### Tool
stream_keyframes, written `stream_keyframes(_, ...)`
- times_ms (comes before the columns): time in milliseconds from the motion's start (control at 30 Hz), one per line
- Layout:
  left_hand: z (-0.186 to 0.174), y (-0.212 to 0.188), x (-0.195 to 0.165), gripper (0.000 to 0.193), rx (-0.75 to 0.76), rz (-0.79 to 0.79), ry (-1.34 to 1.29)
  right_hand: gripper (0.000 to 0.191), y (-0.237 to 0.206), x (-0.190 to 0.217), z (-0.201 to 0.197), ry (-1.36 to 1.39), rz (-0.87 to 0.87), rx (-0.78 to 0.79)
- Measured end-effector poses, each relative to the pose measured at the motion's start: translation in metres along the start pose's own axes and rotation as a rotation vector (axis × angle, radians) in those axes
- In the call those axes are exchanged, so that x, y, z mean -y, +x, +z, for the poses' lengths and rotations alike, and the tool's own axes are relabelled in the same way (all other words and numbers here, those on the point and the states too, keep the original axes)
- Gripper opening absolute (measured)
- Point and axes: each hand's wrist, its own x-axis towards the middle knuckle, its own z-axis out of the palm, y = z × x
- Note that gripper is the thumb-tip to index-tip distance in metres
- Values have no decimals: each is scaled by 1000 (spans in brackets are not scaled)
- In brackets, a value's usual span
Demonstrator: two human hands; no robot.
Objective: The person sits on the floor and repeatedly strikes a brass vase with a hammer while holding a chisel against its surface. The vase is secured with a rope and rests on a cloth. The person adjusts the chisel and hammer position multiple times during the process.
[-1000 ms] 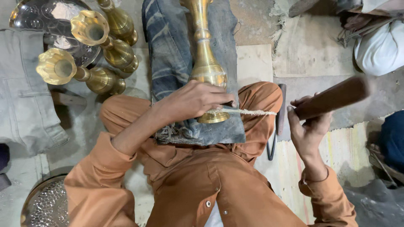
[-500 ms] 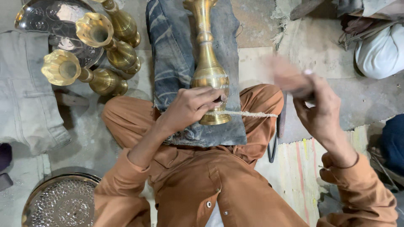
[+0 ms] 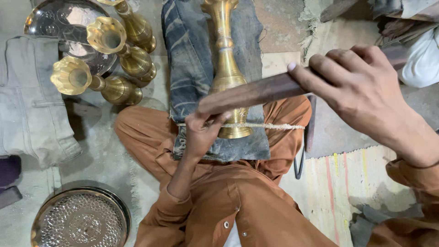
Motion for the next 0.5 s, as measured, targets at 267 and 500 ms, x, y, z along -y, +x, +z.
stream_keyframes(267, -24, 17, -20, 34, -124, -205, -413, 59, -70, 54, 82, 1183, 1006, 232)
stream_keyframes(500, -19, 63, -38, 44, 195, -376, -259, 73, -131, 118, 114, 1751, 1287, -389)
